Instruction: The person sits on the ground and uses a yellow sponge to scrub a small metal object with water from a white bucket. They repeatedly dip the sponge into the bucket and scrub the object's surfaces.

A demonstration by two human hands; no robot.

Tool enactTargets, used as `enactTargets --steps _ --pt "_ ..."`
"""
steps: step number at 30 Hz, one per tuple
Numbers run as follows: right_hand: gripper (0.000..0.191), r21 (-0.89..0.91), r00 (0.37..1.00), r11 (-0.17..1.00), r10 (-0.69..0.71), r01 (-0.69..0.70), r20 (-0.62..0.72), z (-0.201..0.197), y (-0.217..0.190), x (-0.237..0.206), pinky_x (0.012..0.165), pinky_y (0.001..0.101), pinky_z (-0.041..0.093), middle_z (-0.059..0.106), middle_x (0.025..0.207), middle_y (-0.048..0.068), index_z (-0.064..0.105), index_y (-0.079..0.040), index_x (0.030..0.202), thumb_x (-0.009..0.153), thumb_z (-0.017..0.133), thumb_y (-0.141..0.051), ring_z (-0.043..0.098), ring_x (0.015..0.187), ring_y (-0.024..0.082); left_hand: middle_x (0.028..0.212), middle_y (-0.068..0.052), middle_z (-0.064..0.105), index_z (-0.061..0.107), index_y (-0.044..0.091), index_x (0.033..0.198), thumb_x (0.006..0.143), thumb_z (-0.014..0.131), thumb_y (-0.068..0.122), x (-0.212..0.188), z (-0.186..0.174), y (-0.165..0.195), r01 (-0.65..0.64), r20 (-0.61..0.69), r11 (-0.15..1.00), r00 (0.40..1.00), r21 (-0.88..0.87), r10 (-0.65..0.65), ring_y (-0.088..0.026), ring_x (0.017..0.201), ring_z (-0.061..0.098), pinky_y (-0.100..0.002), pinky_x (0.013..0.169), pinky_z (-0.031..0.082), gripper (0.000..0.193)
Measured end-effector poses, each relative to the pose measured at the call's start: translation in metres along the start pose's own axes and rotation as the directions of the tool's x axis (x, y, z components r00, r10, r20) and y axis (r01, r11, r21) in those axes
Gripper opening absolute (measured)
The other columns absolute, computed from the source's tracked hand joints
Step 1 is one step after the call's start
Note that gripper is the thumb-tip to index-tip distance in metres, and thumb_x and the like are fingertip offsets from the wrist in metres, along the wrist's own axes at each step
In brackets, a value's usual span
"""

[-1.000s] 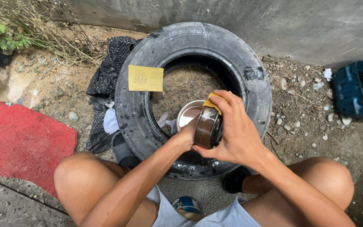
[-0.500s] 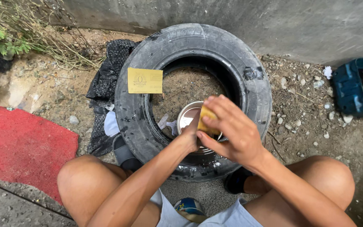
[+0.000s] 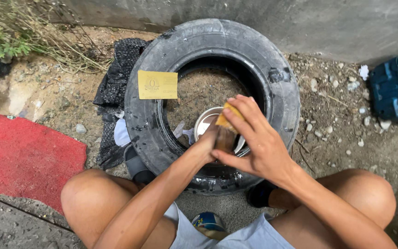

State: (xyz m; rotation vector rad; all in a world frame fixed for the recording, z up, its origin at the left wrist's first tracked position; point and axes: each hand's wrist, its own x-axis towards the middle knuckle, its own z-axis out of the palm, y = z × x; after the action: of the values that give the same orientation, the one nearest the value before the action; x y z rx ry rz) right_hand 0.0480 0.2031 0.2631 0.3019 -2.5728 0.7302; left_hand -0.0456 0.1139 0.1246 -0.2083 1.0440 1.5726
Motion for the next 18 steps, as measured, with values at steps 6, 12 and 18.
enactTargets --steps 6,12,18 --pt "0.019 -0.002 0.989 0.997 -0.083 0.083 -0.121 0.008 0.025 -0.012 0.104 0.0425 0.059 0.075 0.111 0.016 0.07 -0.001 0.104 0.085 0.069 0.002 0.073 0.115 0.035 0.098 -0.011 0.072 0.061 0.01 0.121 0.092 0.05 0.04 0.064 -0.04 -0.005 -0.116 -0.133 0.981 0.982 0.154 0.137 -0.024 0.085 0.069 -0.04 0.066 0.058 0.043" --pt "0.014 0.128 0.836 0.843 0.536 -0.522 -0.121 0.045 0.108 -0.019 0.065 0.0376 0.057 0.075 0.088 0.021 0.068 0.002 0.109 0.099 0.067 -0.006 0.076 0.074 0.03 0.122 -0.027 0.066 0.059 0.003 0.13 0.089 0.076 0.033 0.105 -0.096 -0.018 -0.091 -0.201 0.328 0.629 0.94 0.751 -0.044 0.112 0.063 -0.053 0.092 0.049 0.053" --pt "0.043 -0.221 0.747 0.757 0.649 -0.615 0.145 0.163 0.168 -0.083 0.071 0.0521 0.057 0.07 0.106 0.029 0.066 0.005 0.102 0.06 0.073 0.002 0.068 0.091 0.049 0.118 -0.025 0.069 0.058 0.019 0.14 0.09 0.056 0.009 0.126 -0.09 -0.038 0.275 -0.314 0.153 0.804 0.949 0.505 -0.044 0.11 0.065 -0.053 0.095 0.051 0.051"
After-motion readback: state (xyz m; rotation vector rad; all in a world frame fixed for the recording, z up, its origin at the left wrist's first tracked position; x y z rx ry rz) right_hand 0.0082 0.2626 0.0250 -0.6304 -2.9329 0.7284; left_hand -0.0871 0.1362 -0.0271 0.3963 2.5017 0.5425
